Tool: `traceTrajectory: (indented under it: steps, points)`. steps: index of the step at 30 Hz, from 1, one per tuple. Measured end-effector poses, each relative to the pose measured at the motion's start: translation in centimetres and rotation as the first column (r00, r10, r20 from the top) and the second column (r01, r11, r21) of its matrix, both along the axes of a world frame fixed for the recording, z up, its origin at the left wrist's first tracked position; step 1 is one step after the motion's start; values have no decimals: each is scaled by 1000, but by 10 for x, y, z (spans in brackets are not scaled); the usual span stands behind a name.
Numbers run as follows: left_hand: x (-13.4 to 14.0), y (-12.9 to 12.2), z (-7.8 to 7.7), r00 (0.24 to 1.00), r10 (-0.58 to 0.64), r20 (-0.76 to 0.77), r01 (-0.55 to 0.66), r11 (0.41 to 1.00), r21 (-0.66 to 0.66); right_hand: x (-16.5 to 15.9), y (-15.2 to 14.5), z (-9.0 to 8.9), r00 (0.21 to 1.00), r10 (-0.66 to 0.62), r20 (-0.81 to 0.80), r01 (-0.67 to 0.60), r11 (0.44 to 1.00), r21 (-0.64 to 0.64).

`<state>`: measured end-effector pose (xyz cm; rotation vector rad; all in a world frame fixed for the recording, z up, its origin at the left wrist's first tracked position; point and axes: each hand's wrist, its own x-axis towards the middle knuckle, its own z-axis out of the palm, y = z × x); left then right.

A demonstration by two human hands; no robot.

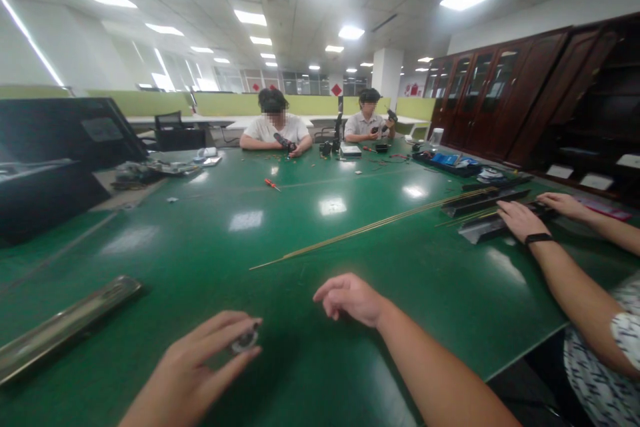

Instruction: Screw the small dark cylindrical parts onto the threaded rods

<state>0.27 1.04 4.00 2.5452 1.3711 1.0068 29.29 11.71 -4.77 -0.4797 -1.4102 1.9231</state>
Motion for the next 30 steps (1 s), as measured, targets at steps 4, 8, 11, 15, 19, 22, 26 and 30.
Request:
traceTrajectory:
  steps: [4,8,11,15,19,22,26,30]
  points:
    - [79,2,-1,931,-334,-149,265,896,-356,7,8,0,994,-109,-26,109,994,-2]
    - [112,3,-13,887,-436,-155,327,827,-457,8,10,-1,993,-115,5,115,993,16]
    - [108,5,-22,895,-423,-143,298,804,-514,8,10,-1,994,-96,44,94,995,37]
    - [90,6,-22,934,-347,-86,240,788,-567,9,9,0,993,-79,92,74,996,57]
    - [71,10,-24,971,-229,-61,167,845,-508,11,7,2,988,-46,149,34,996,80]
    - [63,12,-32,995,-93,-37,68,899,-432,12,5,5,981,-18,194,-4,994,110]
    - [62,12,-38,1000,-20,-9,14,901,-434,13,-1,8,967,-7,254,-39,984,177]
    - [65,10,-35,999,-35,-25,19,884,-468,14,-12,13,954,-46,297,-42,958,284]
